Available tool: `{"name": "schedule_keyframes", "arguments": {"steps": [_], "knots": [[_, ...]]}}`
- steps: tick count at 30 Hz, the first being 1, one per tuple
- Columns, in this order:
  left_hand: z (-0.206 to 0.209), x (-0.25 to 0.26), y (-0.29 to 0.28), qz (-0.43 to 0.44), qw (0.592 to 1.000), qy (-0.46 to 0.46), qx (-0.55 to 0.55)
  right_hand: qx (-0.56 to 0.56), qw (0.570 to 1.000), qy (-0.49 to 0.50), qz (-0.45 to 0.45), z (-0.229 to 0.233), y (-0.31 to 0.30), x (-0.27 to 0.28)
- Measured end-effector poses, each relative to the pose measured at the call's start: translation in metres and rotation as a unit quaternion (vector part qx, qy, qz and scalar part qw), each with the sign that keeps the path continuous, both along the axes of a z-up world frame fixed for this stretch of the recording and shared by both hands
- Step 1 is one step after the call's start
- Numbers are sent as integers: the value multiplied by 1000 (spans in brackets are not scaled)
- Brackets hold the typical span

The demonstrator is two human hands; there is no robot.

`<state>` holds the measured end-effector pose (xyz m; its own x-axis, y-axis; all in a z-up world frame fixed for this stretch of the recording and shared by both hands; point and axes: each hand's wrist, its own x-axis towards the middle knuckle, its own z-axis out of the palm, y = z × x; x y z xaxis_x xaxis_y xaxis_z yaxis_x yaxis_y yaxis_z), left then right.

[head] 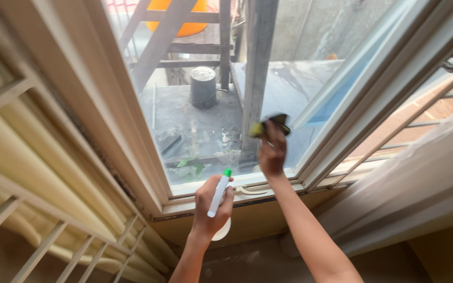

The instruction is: The person cleans a window using a spray bottle and a sponge. They repeatedly spray the glass and wipe it with the sponge, covering multiple sections of the window pane.

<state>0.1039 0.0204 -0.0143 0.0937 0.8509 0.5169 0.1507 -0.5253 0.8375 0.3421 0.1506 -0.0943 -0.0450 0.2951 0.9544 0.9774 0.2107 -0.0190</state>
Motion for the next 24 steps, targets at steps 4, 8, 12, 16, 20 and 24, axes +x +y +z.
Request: {"name": "schedule_keyframes", "arguments": {"steps": [4, 8, 12, 16, 20, 24], "knots": [[-6, -5, 7, -23, 1000, -15, 7, 19, 996, 65, -65, 35, -8, 51], [-12, -4, 12, -33, 999, -19, 35, 97, 985, 146, 3, 139, 20, 77], [-15, 5, 17, -55, 998, -19, -9, 91, 927, 209, 298, 163, 60, 21], [-11, 19, 21, -82, 996, -17, 17, 6, 995, -26, 91, 53, 35, -19], [-11, 13, 24, -69, 996, 27, -51, -17, 984, 123, 130, -29, 4, 14], [-11, 13, 31, -71, 997, 17, 3, 71, 992, 101, -11, 17, 7, 58]]}}
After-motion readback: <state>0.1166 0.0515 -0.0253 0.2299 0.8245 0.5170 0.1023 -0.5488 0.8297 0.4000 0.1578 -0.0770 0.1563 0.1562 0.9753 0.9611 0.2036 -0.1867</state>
